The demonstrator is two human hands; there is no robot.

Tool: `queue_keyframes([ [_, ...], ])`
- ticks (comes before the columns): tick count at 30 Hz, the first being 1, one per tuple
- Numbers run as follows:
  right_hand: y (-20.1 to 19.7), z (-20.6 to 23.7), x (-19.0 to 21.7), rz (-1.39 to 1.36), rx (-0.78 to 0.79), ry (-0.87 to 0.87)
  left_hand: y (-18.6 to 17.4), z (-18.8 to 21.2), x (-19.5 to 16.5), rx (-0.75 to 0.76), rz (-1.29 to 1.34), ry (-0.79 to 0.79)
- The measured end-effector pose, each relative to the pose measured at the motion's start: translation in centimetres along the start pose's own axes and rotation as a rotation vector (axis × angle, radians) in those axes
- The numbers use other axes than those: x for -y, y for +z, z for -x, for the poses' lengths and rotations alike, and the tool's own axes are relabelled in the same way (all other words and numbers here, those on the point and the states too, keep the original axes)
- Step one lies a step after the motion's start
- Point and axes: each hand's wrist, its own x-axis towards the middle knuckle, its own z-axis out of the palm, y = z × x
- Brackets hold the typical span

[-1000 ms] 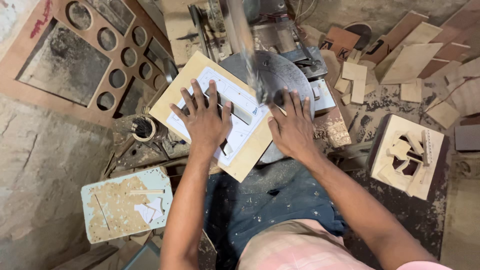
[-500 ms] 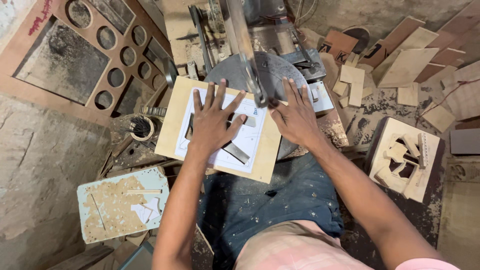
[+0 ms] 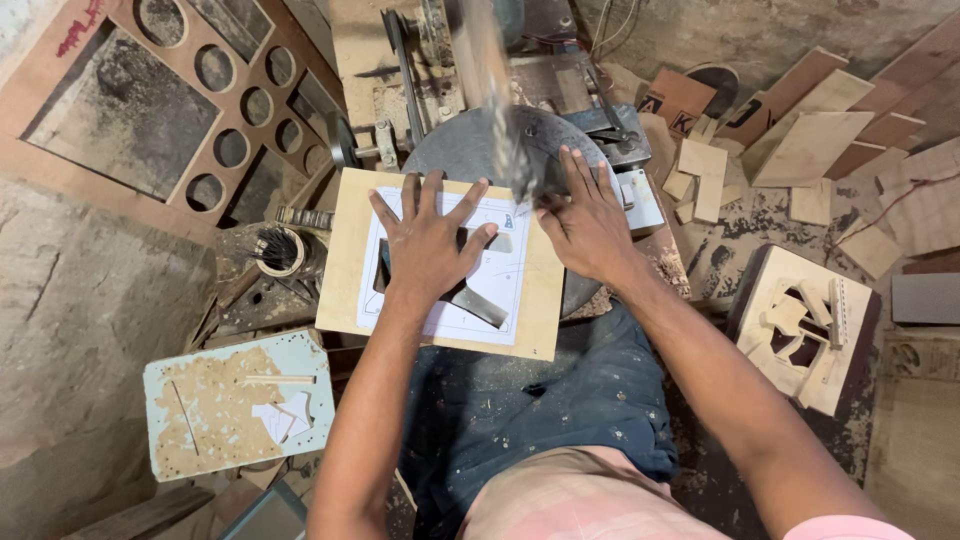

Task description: The person uses a band saw to cut a wooden board along a paper template. They guide the wood through the blade, rotate the board to follow curved lines, and remove cut pieces as the shape is completed.

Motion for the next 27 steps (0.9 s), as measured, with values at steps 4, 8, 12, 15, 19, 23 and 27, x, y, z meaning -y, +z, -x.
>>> queue_keyframes([
  [4, 0.2, -0.2, -0.2, 0.016, 0.015, 0.006, 0.0, -0.4, -0.1, 0.023, 0.004, -0.019],
  [8, 0.3, -0.5, -0.4, -0.013, -0.024, -0.023, -0.2, -0.6, -0.2, 0.028, 0.018, -0.035],
  [12, 0.1, -0.8, -0.5, -0.014, 0.012, -0.002, -0.2, -0.6, -0.4, 0.037, 0.007, -0.067],
  [15, 0.0, -0.9, -0.4, -0.023, -0.015, -0.024, -0.2, -0.6, -0.5, 0.007, 0.0, -0.058],
  [19, 0.2, -1.0, -0.5, 0.013, -0.015, 0.006, -0.2, -0.7, -0.4, 0.026, -0.027, -0.071],
  [23, 0.6, -1.2, -0.6, -0.005, -0.049, -0.009, -0.1, -0.9, -0.4, 0.059, -0.035, -0.088],
  [27, 0.5, -1.2, 0.0, -0.021, -0.119, 0.019, -0.1, -1.0, -0.6, 0.065, -0.038, -0.112],
])
